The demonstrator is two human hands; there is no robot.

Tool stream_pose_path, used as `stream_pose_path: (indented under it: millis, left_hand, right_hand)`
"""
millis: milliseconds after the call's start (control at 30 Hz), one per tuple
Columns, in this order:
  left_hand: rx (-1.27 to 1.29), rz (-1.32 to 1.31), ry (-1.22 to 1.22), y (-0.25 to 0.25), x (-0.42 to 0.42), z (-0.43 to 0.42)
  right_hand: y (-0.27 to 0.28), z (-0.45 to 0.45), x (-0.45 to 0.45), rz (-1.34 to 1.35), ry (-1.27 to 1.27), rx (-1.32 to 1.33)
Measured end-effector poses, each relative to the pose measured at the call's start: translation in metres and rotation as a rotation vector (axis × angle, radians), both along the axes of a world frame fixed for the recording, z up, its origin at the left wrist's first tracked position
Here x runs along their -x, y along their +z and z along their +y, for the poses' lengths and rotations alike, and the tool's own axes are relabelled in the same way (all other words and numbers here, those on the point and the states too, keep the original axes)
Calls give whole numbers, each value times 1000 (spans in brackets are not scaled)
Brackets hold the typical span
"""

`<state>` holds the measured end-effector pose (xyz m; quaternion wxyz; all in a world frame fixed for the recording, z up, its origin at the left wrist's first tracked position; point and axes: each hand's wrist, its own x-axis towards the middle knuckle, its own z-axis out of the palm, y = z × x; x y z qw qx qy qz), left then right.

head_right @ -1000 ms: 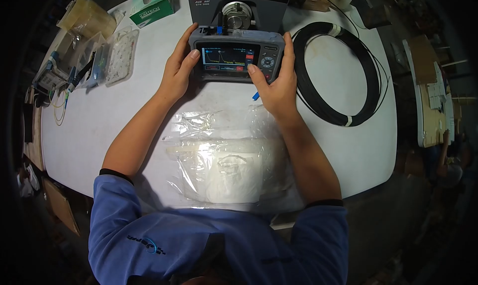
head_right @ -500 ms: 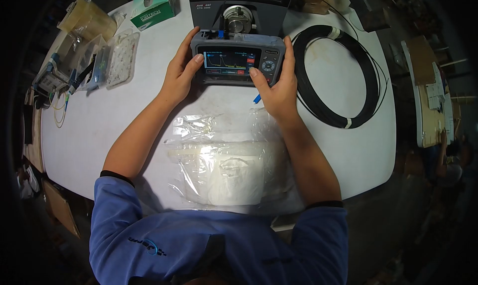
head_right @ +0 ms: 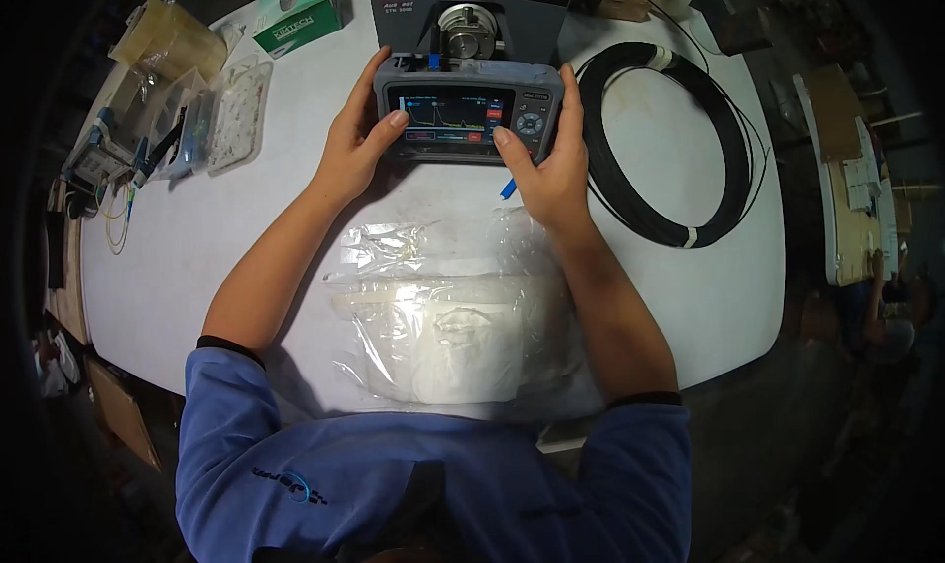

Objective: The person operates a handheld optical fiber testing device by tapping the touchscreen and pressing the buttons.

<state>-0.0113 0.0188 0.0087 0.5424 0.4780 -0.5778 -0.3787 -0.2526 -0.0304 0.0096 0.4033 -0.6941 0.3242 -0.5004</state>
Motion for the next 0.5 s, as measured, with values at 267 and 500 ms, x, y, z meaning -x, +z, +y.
stream_pose_path:
  millis: [267,500]
  left_hand:
    - [-7,10,-4,0,0,-1]
    - [-22,28,-12,1,1,0]
  right_hand:
    - [-5,-3,1,-9,-5,16]
    - [-2,-1,1,-15,7,-20]
